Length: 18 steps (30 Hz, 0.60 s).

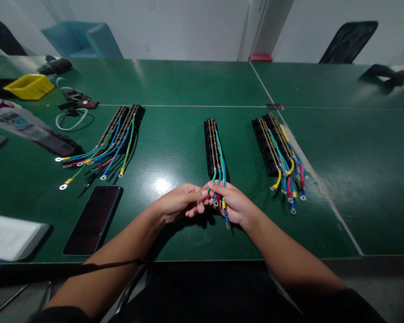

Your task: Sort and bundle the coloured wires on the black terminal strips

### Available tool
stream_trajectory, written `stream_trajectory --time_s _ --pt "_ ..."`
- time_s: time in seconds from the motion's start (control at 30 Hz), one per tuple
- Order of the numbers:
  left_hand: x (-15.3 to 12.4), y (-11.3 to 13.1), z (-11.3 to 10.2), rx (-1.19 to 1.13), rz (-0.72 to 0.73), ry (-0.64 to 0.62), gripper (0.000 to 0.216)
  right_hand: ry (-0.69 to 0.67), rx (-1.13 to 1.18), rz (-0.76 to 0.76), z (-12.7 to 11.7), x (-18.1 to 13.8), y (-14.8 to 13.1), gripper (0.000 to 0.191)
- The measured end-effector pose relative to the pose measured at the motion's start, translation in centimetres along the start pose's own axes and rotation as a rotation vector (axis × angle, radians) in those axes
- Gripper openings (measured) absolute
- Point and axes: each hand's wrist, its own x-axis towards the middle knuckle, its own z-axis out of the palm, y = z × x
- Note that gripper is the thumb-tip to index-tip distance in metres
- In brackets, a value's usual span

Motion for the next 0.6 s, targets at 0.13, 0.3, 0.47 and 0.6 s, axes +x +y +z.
stream_trajectory --time_s 0.13,0.3,0.47,0.6 --pt "0.02 0.03 0.01 -0.006 0.008 0.002 0.031 -0.001 -0.002 0.0 -0.07 0.08 0.09 0.021" --pt "0.12 0.01 0.01 -0.011 -0.016 -0.007 0.032 0.002 0.013 0.021 0.07 -0.07 -0.1 0.014" --pt "0.08 0.06 0.07 -0.013 -0.007 -0.005 0.034 0.023 0.015 0.03 0.16 -0.11 -0.17 0.01" --pt "0.07 0.06 0.09 0.024 0.011 0.008 0.036 0.026 -0.005 0.008 0.1 0.02 -0.01 0.013"
